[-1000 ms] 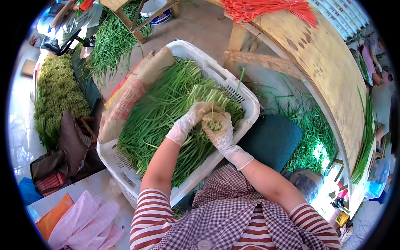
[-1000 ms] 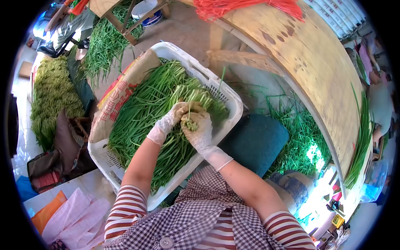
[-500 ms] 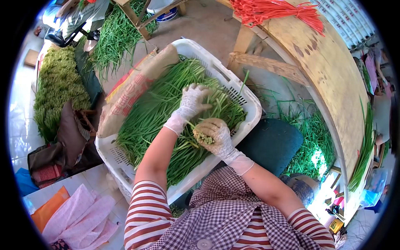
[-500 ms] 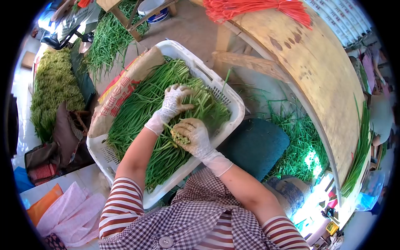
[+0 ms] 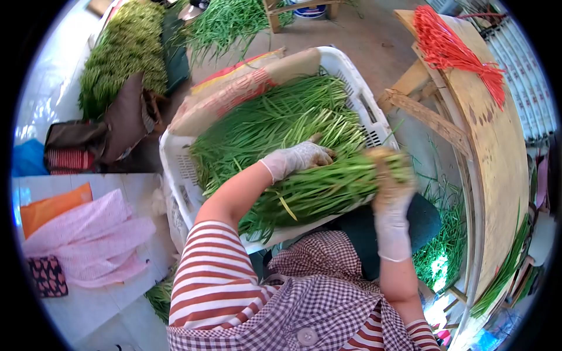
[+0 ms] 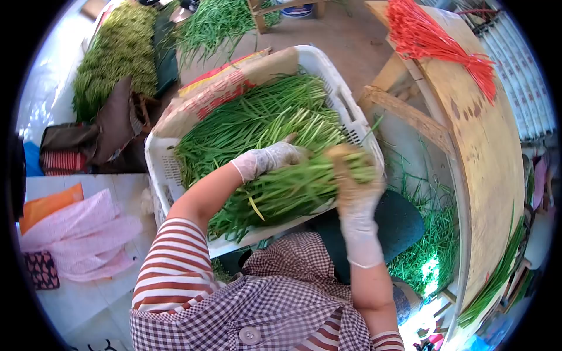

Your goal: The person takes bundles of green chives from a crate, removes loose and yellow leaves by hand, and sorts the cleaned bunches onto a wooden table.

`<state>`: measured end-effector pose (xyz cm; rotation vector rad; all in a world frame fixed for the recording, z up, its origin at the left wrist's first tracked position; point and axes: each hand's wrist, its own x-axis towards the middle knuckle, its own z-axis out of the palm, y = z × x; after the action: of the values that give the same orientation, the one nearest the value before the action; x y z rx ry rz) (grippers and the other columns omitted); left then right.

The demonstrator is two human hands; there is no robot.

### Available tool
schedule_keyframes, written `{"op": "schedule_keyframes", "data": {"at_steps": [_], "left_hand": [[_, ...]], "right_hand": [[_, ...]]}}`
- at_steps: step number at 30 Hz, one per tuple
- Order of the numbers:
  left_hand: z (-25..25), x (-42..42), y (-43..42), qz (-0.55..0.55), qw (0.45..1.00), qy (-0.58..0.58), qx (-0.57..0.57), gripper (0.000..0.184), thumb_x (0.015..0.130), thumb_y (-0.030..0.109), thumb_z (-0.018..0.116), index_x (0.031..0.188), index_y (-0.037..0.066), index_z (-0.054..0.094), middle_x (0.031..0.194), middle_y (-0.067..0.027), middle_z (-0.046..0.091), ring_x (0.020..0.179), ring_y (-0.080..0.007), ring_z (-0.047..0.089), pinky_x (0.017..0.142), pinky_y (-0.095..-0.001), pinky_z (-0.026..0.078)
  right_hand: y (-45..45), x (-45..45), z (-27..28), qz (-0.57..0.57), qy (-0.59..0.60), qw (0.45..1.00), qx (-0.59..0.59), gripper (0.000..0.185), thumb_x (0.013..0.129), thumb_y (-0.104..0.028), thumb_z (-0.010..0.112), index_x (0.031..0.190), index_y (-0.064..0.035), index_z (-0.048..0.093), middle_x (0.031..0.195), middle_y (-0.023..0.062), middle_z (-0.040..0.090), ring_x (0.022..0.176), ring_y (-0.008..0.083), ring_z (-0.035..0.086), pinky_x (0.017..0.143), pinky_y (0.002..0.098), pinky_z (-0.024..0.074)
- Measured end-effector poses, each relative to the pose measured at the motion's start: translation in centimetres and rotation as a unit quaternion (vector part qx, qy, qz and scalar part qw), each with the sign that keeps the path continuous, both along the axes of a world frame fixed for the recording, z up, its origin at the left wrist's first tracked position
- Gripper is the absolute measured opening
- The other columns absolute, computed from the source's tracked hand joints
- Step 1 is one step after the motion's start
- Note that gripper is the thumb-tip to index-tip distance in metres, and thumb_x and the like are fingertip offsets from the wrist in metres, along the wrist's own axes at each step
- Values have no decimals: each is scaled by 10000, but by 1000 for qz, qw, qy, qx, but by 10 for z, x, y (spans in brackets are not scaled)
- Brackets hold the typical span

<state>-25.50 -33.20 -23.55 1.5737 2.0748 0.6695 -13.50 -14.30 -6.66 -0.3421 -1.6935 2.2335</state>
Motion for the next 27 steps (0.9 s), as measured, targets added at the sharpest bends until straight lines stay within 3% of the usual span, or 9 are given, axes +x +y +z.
{"op": "schedule_keyframes", "data": {"at_steps": [2,6,11,13,15,16,17,22,27], "left_hand": [[-37,9,-13,12,994,109,29,438,872,337,599,1291,215,562,1436,-41,451,1395,-181,319,1125,-643,134],[-5,42,-45,-86,974,190,-94,519,745,289,726,1228,193,565,1382,-32,469,1398,-255,303,1128,-607,206],[48,71,-90,107,978,177,9,475,783,187,676,1242,196,554,1391,-66,462,1391,-286,311,1116,-587,231],[57,79,-115,319,920,228,13,511,732,96,691,1224,185,584,1342,-84,513,1319,-297,413,1084,-545,308],[54,84,-153,503,811,251,162,484,713,48,714,1181,133,623,1285,-116,562,1239,-324,490,1049,-437,388],[51,86,-171,550,779,260,152,470,723,21,705,1177,118,631,1262,-123,581,1205,-321,518,1043,-427,397],[47,88,-184,569,763,248,181,439,744,-1,690,1167,103,639,1247,-121,592,1196,-293,530,1041,-400,401],[98,103,-173,598,721,249,247,391,750,-22,664,1130,65,642,1203,-147,611,1136,-295,573,996,-382,436],[184,113,-78,531,716,311,329,418,775,-42,662,1182,43,620,1213,-158,599,1169,-323,545,1008,-411,422]], "right_hand": [[30,-3,58,-112,55,981,150,205,829,-56,728,1008,-76,629,980,31,642,892,145,632,807,325,546],[65,8,179,-145,253,954,70,325,920,-319,594,1074,-35,624,1071,118,651,995,240,636,906,403,518],[61,67,109,-204,189,854,440,366,958,-335,498,1177,-45,540,1128,116,624,972,227,646,830,368,565],[40,85,65,-8,79,920,383,326,930,-214,550,1201,-34,543,1055,60,632,813,134,613,687,244,540],[-3,107,14,260,-71,961,53,350,802,-67,727,1132,-27,615,988,31,655,745,94,621,656,193,536],[-18,111,48,275,44,893,352,327,721,-16,792,1017,-50,659,969,55,656,893,190,632,863,346,520],[-16,117,52,270,30,915,299,271,725,-48,799,966,-71,677,956,66,655,904,198,633,851,337,516],[65,124,149,-80,178,949,249,350,897,-332,618,1101,-48,593,1061,123,626,1009,265,618,908,419,491],[112,158,313,-352,442,762,317,360,884,-397,626,1074,-92,621,1051,94,642,933,248,648,785,386,556]]}}
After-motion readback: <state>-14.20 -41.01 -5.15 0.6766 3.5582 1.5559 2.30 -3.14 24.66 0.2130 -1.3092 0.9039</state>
